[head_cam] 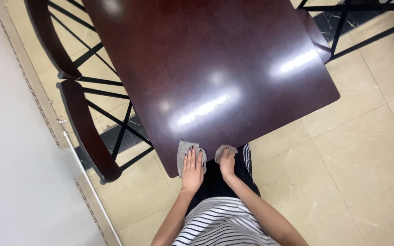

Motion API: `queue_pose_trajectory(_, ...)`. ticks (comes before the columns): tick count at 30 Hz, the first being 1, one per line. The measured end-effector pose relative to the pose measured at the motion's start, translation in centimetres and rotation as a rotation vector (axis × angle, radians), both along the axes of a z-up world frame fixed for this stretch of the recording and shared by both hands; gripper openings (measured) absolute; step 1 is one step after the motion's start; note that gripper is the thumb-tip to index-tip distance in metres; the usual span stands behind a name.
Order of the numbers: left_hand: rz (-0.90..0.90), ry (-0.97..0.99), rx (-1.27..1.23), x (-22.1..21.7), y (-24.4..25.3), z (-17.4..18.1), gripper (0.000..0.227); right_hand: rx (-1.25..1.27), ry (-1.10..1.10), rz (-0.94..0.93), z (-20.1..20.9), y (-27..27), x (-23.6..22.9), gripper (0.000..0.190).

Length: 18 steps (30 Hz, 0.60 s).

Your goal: Clean several restaurant tables and chair backs using two cleaning cloths.

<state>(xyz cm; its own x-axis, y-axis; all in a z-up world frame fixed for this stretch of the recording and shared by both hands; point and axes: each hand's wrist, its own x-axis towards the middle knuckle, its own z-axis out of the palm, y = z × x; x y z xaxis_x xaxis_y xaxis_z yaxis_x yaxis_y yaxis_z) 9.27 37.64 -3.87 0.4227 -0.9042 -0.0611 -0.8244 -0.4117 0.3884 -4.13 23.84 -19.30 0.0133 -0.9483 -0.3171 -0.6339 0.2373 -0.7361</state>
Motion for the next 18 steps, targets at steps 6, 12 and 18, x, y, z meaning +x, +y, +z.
queue_pose_trajectory(6,-0.036,0.072,-0.006,0.8,-1.6,1.8,0.071,0.305,-0.044,0.035,6.4,-10.1,-3.8,0.056)
queue_pose_trajectory(12,-0.058,0.016,0.049,1.1,-0.9,-0.3,0.075,-0.058,0.085,-0.146,-0.4,-9.8,-3.9,0.053)
queue_pose_trajectory(18,0.023,-0.092,0.165,2.9,5.7,-2.0,0.074,0.719,-0.425,0.103,6.6,6.4,2.4,0.052)
